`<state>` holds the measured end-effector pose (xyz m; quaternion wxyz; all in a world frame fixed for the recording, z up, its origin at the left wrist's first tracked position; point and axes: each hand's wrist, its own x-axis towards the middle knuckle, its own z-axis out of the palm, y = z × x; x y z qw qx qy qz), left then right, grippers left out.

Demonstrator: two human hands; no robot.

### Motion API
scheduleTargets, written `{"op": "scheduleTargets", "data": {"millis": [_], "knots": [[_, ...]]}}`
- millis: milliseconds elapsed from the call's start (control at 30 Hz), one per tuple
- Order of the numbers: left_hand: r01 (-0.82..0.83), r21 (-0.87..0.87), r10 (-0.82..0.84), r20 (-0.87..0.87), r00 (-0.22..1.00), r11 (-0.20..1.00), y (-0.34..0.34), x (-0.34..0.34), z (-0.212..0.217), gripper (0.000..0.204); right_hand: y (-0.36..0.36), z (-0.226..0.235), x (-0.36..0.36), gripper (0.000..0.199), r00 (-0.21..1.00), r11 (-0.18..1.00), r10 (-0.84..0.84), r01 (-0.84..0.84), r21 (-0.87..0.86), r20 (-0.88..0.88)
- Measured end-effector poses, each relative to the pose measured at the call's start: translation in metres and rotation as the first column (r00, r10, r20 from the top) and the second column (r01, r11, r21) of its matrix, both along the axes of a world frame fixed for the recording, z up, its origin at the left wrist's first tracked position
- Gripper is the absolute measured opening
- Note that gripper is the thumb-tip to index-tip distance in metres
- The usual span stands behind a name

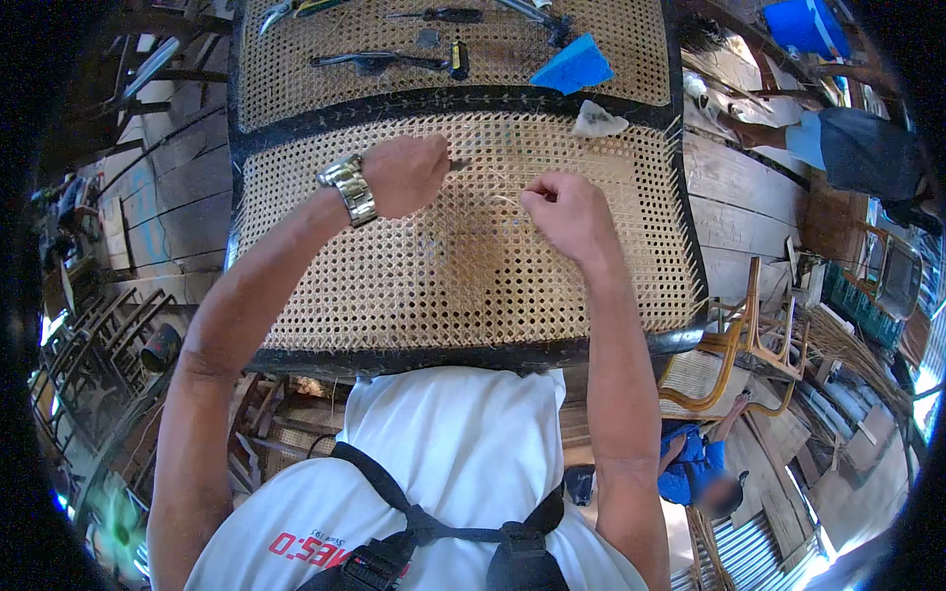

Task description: The recorder is weaving cane into a chair seat or back panel using a thin strand of material and pliers.

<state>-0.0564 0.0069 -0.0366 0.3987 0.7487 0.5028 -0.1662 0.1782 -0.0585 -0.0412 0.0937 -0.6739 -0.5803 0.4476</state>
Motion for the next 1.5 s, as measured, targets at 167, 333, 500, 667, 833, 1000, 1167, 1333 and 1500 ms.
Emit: {"op": "scheduleTargets", "data": {"millis": [167, 333, 500, 667, 833, 1000, 1167, 1333, 1500], "knots": [[0.252, 0.022, -0.251, -0.037, 0.967, 0.967, 0.002, 0.0, 0.0, 0.03, -0.004, -0.013, 0.012, 0.019, 0.948, 0.967, -0.24, 0.213, -0.142, -0.21], [0.358, 0.072, -0.343, -0.159, 0.926, 0.931, 0.006, 0.012, -0.007, 0.026, -0.005, -0.003, 0.009, 0.015, 0.885, 0.949, -0.308, 0.258, -0.182, -0.35], [0.405, -0.025, -0.396, -0.273, 0.877, 0.914, 0.012, 0.034, 0.027, 0.024, -0.003, 0.002, 0.002, 0.014, 0.912, 0.965, -0.251, 0.208, -0.161, -0.325], [0.559, 0.084, -0.507, -0.327, 0.797, 0.825, 0.01, 0.054, 0.046, 0.021, -0.002, 0.009, -0.001, 0.018, 0.991, 0.989, -0.136, 0.135, -0.064, -0.005], [0.555, 0.125, -0.503, -0.295, 0.812, 0.822, 0.002, 0.057, 0.034, 0.018, 0.004, 0.02, -0.008, 0.019, 0.991, 0.995, -0.094, 0.097, -0.027, 0.094], [0.287, 0.196, -0.267, -0.12, 0.956, 0.938, -0.029, 0.036, 0.009, 0.017, 0.01, 0.012, -0.005, 0.021, 0.996, 0.988, -0.078, 0.084, -0.131, 0.054], [0.087, 0.148, -0.09, 0.013, 0.996, 0.985, -0.035, 0.023, -0.006, 0.016, 0.014, 0.006, -0.015, 0.025, 0.998, 0.986, 0.051, -0.045, -0.162, 0.034], [-0.296, -0.548, 0.393, 0.064, 0.917, 0.782, 0.011, 0.014, -0.018, 0.057, 0.034, 0.008, -0.037, 0.027, 0.965, 0.956, 0.164, -0.104, -0.274, 0.205], [-0.276, -0.67, 0.423, 0.063, 0.904, 0.689, 0.026, 0.009, -0.023, 0.075, 0.051, 0.014, -0.053, 0.031, 0.813, 0.882, 0.433, -0.294, -0.367, 0.389]]}}
